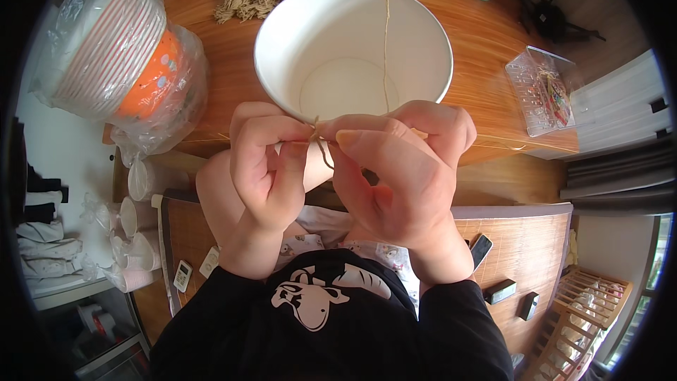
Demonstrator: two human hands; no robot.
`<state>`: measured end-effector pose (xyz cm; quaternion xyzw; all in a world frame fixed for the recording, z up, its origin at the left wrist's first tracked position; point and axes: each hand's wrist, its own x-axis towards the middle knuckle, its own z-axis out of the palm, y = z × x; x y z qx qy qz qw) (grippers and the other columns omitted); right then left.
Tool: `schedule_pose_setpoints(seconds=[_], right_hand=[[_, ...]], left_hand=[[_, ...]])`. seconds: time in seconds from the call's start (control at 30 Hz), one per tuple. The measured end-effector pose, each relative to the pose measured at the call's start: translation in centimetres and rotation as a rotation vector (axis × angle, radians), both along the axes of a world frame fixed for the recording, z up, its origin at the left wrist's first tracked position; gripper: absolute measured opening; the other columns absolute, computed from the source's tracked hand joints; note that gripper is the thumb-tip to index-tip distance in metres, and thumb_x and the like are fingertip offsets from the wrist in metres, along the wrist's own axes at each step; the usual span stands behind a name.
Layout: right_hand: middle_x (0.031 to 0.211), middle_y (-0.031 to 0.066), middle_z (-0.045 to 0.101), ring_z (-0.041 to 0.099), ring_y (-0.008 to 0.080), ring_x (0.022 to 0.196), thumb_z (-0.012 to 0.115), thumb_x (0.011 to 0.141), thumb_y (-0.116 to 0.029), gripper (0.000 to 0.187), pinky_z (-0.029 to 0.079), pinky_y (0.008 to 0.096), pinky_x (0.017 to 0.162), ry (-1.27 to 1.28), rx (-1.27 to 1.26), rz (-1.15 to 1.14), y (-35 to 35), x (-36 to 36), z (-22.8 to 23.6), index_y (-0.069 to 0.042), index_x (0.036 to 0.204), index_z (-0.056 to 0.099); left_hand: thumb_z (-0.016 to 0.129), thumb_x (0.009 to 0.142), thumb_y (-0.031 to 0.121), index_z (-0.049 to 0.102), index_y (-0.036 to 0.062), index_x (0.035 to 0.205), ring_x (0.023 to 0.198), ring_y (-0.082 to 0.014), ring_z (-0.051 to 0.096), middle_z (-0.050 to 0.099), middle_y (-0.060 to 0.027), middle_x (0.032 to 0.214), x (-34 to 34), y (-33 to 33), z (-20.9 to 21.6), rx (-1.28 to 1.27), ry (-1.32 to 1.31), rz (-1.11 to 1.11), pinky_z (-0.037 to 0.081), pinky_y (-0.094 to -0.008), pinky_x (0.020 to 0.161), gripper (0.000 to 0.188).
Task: Threading a thin brown string through pre-punched holes in paper buckets to create handles.
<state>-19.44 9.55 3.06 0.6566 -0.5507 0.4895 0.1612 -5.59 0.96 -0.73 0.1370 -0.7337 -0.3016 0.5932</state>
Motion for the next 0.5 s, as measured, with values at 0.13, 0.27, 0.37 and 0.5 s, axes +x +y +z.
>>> schedule_pose_setpoints(seconds=[0.13,0.27,0.37,0.5], right_hand=[[0.095,-0.009,0.075,0.051,0.015,0.088,0.079,0.07,-0.008,0.023,0.031,0.0315,0.085,0.036,0.032,-0.021,0.1,0.05,0.22,-0.017,0.089,0.069],[0.094,-0.0081,0.074,0.052,0.0153,0.088,0.082,0.07,-0.011,0.023,0.031,0.0318,0.084,0.03,0.056,-0.017,0.15,0.08,0.45,-0.017,0.089,0.069],[0.092,-0.0062,0.073,0.052,0.0164,0.088,0.083,0.07,-0.008,0.03,0.033,0.0321,0.084,-0.003,0.015,-0.004,-0.24,0.17,0.31,-0.016,0.094,0.068],[0.089,0.0025,0.073,0.051,0.0186,0.088,0.075,0.072,0.008,0.043,0.039,0.0301,0.081,-0.04,0.01,0.109,-0.51,-0.01,-0.06,-0.01,0.106,0.057]], left_hand=[[0.067,0.083,-0.009,0.068,0.0041,0.096,0.087,-0.0195,0.056,0.061,-0.0061,0.095,-0.17,-0.08,-0.27,0.003,0.029,-0.03,0.048,-0.0288,0.07,0.019],[0.067,0.084,-0.01,0.068,0.0047,0.097,0.087,-0.0192,0.057,0.059,-0.0062,0.097,-0.33,-0.12,-0.14,-0.016,0.025,-0.058,0.049,-0.0279,0.069,0.02],[0.067,0.087,-0.008,0.068,0.0049,0.097,0.086,-0.0185,0.058,0.058,-0.0072,0.099,-0.29,0.06,-0.13,0.003,0.017,-0.059,0.049,-0.0277,0.069,0.016],[0.065,0.09,-0.006,0.067,0.0041,0.097,0.084,-0.0176,0.059,0.057,-0.0081,0.099,-0.18,-0.06,-0.24,-0.03,0.005,-0.056,0.05,-0.0277,0.069,0.013]])
